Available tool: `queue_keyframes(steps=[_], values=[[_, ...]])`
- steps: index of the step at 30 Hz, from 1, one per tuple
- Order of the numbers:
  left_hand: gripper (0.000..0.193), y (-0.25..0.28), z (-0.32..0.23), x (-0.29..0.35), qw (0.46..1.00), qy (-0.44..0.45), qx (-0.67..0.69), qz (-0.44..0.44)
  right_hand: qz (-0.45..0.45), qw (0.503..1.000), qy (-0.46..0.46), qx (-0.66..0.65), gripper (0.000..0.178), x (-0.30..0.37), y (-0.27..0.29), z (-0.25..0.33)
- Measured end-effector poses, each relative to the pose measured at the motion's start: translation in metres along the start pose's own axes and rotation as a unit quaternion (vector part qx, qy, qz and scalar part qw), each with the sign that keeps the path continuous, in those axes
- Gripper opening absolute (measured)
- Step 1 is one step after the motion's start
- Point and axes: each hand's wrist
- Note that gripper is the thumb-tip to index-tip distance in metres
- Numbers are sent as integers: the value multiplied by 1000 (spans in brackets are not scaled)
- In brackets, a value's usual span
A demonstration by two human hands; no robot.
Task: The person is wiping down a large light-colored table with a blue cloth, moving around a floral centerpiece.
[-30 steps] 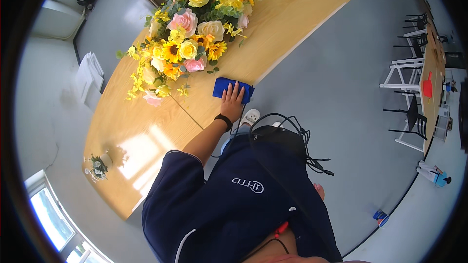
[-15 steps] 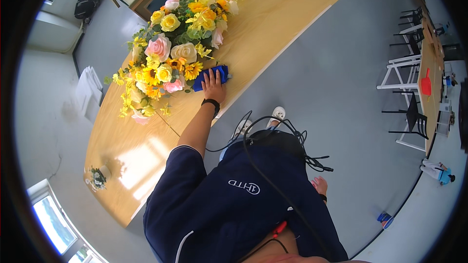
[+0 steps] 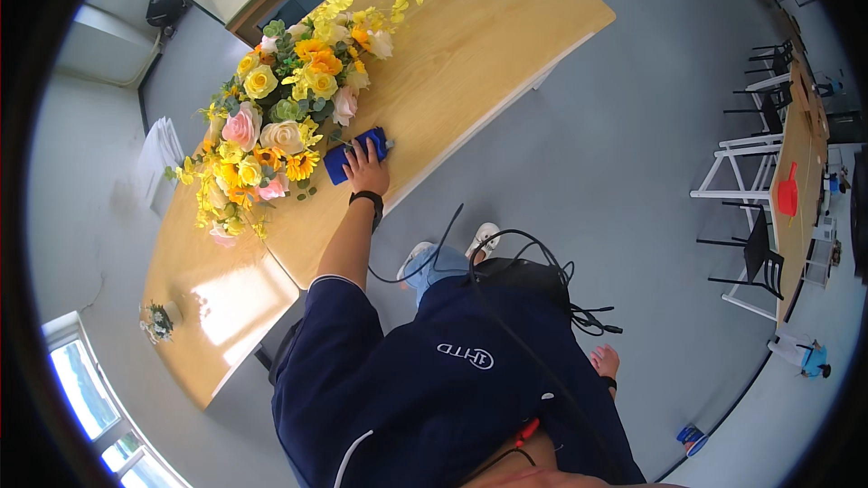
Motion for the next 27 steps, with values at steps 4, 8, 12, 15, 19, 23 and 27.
queue_keyframes(steps=[4,8,12,15,19,23,27], values=[[61,2,-36,56,997,-70,-17,-5,19,1000,-9,-6,32,-45,-11,20],[61,6,-43,66,997,-71,18,35,22,1000,-12,6,31,-53,-48,51],[62,10,-45,40,996,-73,-1,48,65,998,-7,14,28,-68,-76,69],[61,15,-51,-8,997,-19,31,66,67,998,15,-2,22,-69,-94,86],[61,13,-55,-72,993,42,52,98,42,998,15,-35,18,-63,-110,107],[61,15,-63,-131,990,76,73,98,19,999,19,-46,22,-48,-117,120],[63,34,-66,-169,984,93,110,104,-3,998,18,-52,23,-31,-119,117]])
Point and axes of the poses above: each hand's wrist, its own x-axis away from the middle knuckle, its own y-axis out of the back of the hand, z = x × y, and after that the axes turned 9 degrees about -x, right-handed
